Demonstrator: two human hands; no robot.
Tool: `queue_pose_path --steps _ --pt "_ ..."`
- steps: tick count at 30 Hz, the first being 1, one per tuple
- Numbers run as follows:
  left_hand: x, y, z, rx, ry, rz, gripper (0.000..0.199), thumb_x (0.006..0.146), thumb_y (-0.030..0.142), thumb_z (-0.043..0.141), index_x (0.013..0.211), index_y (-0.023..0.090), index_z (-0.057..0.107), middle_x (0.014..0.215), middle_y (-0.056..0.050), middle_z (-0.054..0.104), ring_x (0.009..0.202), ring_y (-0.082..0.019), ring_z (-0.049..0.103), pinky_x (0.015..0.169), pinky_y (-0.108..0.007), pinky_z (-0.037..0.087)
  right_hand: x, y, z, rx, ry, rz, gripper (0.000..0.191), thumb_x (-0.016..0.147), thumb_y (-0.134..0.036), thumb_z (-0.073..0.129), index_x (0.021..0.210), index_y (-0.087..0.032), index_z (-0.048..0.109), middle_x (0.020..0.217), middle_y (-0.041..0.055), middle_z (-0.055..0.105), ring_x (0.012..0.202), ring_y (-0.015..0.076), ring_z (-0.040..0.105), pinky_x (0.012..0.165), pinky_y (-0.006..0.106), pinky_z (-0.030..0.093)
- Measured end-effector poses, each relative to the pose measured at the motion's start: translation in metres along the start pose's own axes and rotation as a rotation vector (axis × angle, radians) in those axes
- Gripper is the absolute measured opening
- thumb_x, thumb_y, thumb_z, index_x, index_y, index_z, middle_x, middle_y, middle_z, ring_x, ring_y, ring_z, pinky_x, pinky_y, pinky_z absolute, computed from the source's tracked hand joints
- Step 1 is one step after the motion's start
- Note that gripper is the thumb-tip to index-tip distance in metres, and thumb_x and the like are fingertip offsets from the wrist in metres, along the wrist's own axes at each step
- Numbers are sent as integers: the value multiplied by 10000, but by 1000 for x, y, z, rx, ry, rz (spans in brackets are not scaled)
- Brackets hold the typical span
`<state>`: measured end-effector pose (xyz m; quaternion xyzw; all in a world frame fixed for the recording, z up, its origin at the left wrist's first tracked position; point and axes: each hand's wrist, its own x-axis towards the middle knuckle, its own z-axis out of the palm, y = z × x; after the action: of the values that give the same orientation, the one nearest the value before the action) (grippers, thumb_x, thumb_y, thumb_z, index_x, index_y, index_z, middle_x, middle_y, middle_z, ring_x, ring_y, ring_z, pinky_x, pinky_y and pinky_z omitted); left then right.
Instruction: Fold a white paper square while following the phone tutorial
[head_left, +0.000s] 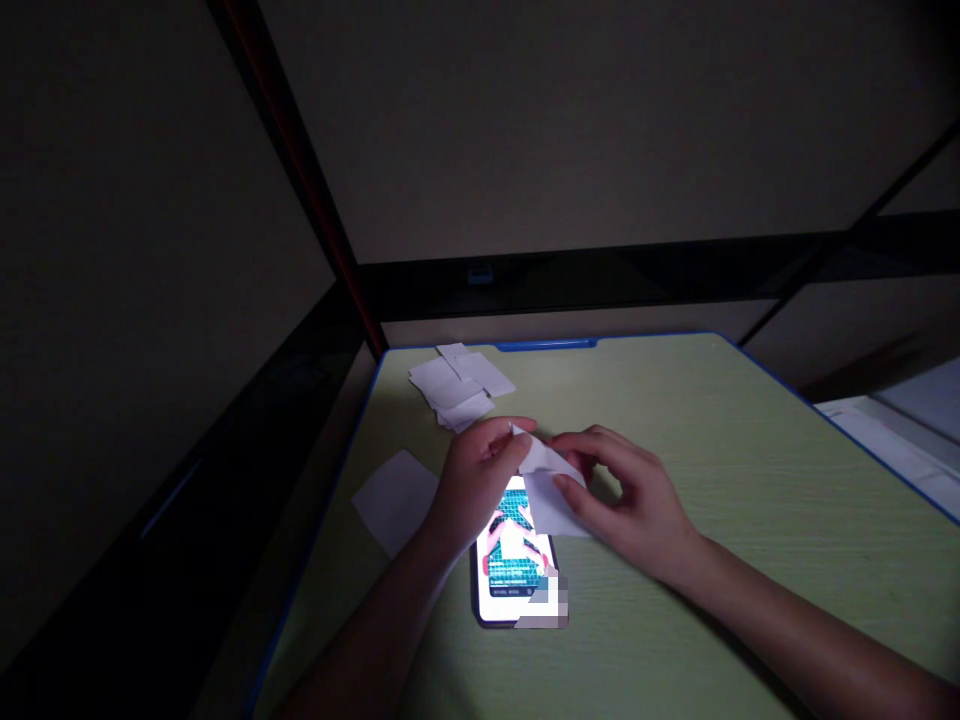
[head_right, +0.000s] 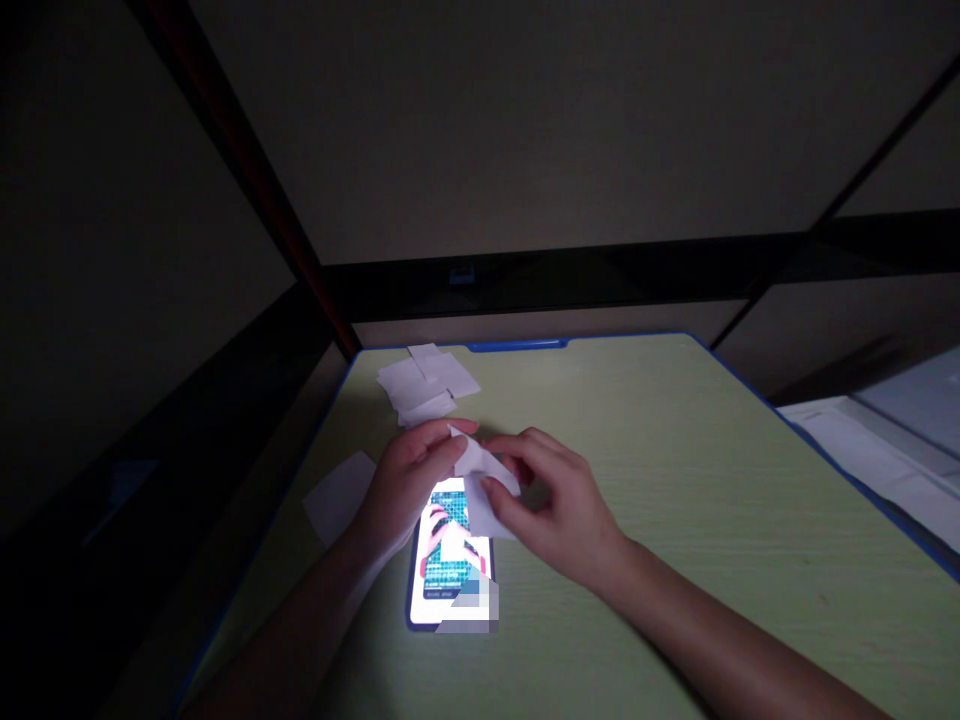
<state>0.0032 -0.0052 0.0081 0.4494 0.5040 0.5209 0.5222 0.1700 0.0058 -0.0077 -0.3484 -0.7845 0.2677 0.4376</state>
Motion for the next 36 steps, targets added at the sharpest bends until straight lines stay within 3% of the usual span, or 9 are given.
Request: queue_pose_path --steps 5,11,22,29,36 --pt "2 -3 0 -48 -71 -12 269 738 234 596 984 133 632 784 -43 691 686 -138 617 612 -231 464 4 0 4 283 -23 338 190 811 -348 613 770 -171 561 682 -1 541 579 117 499 483 237 409" --pt "3 -1 2 -41 -32 19 211 750 259 605 915 134 644 800 -57 718 698 -141 633 624 -230 471 6 1 4 407 -113 509 258 779 -398 628 804 -141 625 621 -10 537 540 108 474 460 223 362" --pt "3 0 0 58 29 69 172 748 257 598 834 138 688 787 -54 722 662 -130 616 586 -216 465 7 0 4 420 -90 504 249 770 -397 647 726 -152 635 595 -24 518 528 94 446 459 213 350" --pt "0 6 0 153 91 173 197 779 286 573 735 138 696 574 -1 631 550 -102 546 519 -190 420 7 -1 3 438 -88 496 248 772 -386 648 676 -159 614 574 -29 512 502 88 437 436 208 341" --pt "2 0 0 149 110 160 223 781 321 585 843 136 694 650 -18 658 534 -110 529 505 -212 417 8 -4 3 452 -86 489 265 779 -401 649 673 -162 606 569 -22 545 488 91 456 425 213 347"
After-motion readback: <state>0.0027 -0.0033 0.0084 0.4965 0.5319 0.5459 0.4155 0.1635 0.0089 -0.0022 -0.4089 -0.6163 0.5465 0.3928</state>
